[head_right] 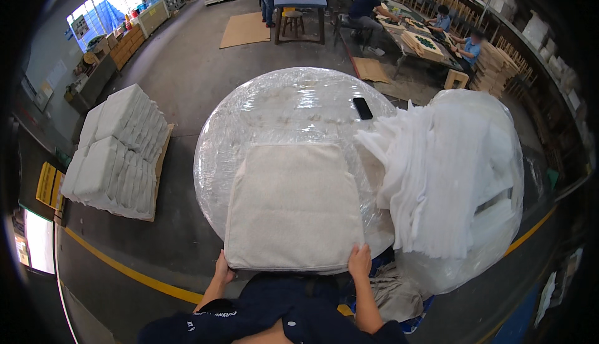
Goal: The person repeatedly picks up white foam cushions and inserts them into white fabric covers on a round table. After covering each cushion, the person places it onto a growing stack on the floor. The process is repeated for multiple cushions throughout the clip.
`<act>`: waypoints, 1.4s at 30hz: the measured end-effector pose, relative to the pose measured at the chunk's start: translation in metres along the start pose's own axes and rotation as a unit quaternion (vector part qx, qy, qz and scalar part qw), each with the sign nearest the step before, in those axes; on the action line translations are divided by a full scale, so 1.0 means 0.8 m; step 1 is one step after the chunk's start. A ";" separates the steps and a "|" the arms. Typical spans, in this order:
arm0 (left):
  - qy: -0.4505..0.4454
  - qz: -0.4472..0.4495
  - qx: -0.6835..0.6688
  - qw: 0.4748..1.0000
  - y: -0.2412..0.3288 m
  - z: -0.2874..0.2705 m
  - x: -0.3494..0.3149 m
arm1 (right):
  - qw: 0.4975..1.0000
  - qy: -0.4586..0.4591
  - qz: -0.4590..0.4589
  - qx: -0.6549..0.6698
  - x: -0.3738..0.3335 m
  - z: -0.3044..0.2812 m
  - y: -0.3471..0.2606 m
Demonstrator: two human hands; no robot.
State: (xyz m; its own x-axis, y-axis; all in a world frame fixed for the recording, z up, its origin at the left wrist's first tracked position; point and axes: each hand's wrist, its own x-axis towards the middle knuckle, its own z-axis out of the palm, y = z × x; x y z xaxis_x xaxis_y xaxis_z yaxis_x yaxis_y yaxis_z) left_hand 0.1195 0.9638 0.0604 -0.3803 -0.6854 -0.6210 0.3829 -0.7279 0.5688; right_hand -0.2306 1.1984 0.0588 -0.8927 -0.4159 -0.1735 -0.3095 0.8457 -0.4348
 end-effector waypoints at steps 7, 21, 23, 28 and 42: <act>0.203 0.302 0.661 0.657 -0.043 0.024 0.015 | 0.978 0.046 -0.114 -0.169 -0.054 0.039 -0.037; 0.153 0.219 0.480 0.835 -0.002 -0.015 0.021 | 0.842 -0.079 -0.524 -0.102 -0.072 0.124 -0.201; 0.090 0.111 0.270 0.952 0.006 -0.013 0.029 | 0.802 -0.088 -0.584 -0.091 -0.072 0.144 -0.233; 0.008 0.005 0.016 1.000 -0.007 -0.028 0.046 | 0.735 -0.105 -0.666 -0.074 -0.072 0.182 -0.312; 0.069 0.229 0.383 0.892 -0.002 -0.044 0.095 | 0.978 0.062 -0.143 -0.141 -0.006 0.061 -0.052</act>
State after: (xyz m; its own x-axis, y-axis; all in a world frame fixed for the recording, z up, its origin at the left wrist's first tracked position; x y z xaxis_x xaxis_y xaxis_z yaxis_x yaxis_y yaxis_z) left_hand 0.1195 0.9132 -0.0065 -0.2046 -0.9439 -0.2590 -0.2354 -0.2094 0.9491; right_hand -0.1976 1.1492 0.0348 -0.7837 -0.6201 0.0354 -0.6148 0.7664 -0.1860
